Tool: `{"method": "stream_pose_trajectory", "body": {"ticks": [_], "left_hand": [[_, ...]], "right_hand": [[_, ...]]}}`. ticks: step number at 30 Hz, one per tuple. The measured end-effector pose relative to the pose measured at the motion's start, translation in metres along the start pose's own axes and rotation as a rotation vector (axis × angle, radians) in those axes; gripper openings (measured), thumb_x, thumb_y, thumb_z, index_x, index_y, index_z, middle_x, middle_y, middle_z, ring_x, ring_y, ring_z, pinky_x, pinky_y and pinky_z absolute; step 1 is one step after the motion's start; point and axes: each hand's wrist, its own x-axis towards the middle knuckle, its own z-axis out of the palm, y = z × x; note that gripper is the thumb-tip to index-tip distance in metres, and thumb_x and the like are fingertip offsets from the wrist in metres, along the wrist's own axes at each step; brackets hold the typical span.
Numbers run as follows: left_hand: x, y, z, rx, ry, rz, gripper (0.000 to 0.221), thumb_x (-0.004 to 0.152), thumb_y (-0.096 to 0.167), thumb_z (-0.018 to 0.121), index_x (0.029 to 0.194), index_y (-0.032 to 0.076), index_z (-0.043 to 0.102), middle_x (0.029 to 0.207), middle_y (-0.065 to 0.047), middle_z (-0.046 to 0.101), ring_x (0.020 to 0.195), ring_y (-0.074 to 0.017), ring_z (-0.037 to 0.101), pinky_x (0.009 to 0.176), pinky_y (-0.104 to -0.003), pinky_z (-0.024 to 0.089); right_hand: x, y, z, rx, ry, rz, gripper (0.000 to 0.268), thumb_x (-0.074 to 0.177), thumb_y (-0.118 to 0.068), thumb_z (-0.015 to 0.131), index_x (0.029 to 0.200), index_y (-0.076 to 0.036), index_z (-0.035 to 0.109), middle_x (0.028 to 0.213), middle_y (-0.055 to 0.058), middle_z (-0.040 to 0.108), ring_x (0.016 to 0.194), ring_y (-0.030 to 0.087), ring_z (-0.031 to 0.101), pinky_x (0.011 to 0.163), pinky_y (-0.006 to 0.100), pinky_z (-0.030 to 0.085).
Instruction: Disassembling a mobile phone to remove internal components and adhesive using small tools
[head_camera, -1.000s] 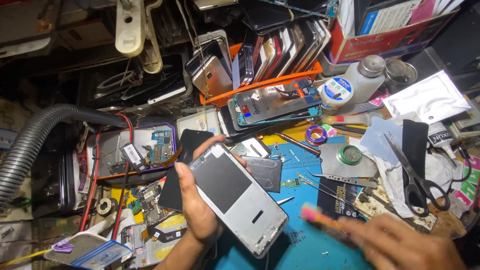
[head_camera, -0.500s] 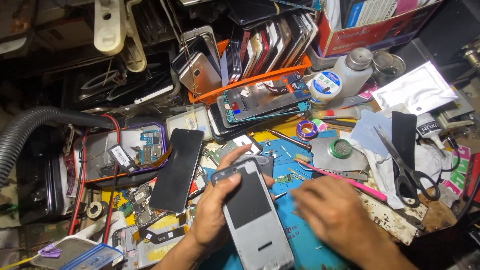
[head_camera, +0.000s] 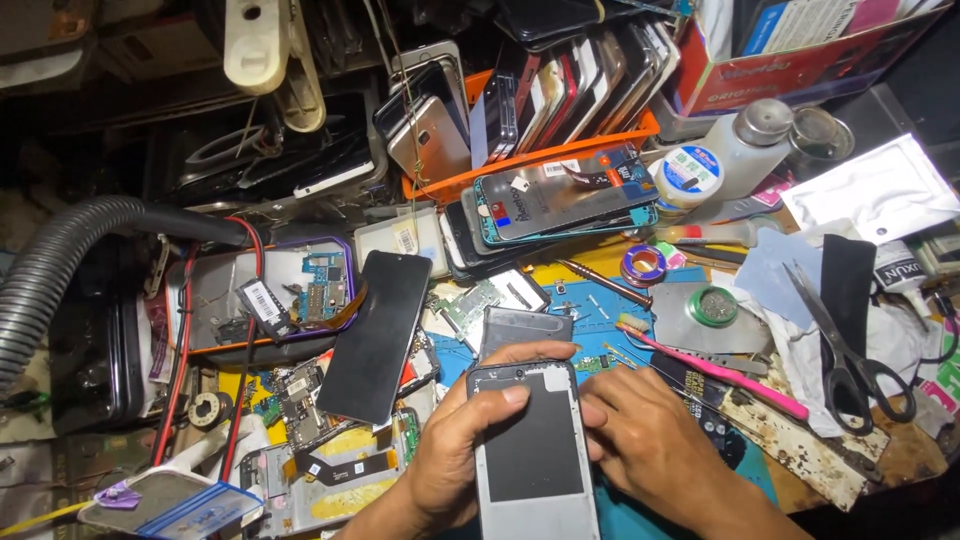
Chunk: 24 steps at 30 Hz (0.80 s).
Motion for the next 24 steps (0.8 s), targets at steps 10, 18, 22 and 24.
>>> {"method": "stream_pose_trajectory", "body": {"ticks": [10, 18, 22, 24], "left_hand": [[0.007, 0.003, -0.007, 0.000, 0.031, 0.022, 0.061, 0.087, 0.019, 0.061, 0.140, -0.008, 0.053, 0.107, -0.039, 0.071, 0.085, -0.0447, 0.073, 0.080, -0.052, 0.062], [0.011, 0.008, -0.018, 0.045, 0.064, 0.152, 0.055, 0.097, 0.029, 0.050, 0.142, -0.003, 0.050, 0.107, -0.037, 0.071, 0.089, -0.0455, 0.074, 0.072, -0.053, 0.063], [0.011, 0.006, -0.010, 0.126, 0.147, 0.144, 0.055, 0.094, 0.029, 0.053, 0.137, -0.004, 0.057, 0.102, -0.038, 0.075, 0.083, -0.0442, 0.076, 0.070, -0.050, 0.064], [0.012, 0.006, -0.007, 0.163, 0.185, 0.134, 0.056, 0.092, 0.030, 0.053, 0.136, -0.004, 0.059, 0.101, -0.038, 0.076, 0.083, -0.0435, 0.077, 0.071, -0.049, 0.063]], "right_hand": [[-0.008, -0.001, -0.024, 0.001, 0.035, 0.086, 0.012, 0.094, -0.024, 0.069, 0.100, -0.014, 0.071, 0.092, 0.000, 0.070, 0.080, 0.021, 0.063, 0.070, 0.038, 0.044], [-0.011, 0.019, -0.057, -0.094, 0.167, 0.183, 0.016, 0.086, -0.018, 0.075, 0.100, -0.011, 0.077, 0.096, 0.006, 0.076, 0.090, 0.024, 0.070, 0.086, 0.041, 0.053], [-0.018, 0.023, -0.076, -0.128, 0.141, 0.349, 0.017, 0.091, -0.018, 0.069, 0.105, -0.012, 0.076, 0.100, 0.003, 0.075, 0.093, 0.020, 0.071, 0.086, 0.034, 0.054], [-0.020, 0.022, -0.079, -0.119, 0.108, 0.407, 0.017, 0.093, -0.020, 0.067, 0.104, -0.013, 0.077, 0.101, 0.001, 0.075, 0.093, 0.019, 0.072, 0.084, 0.034, 0.054]]}}
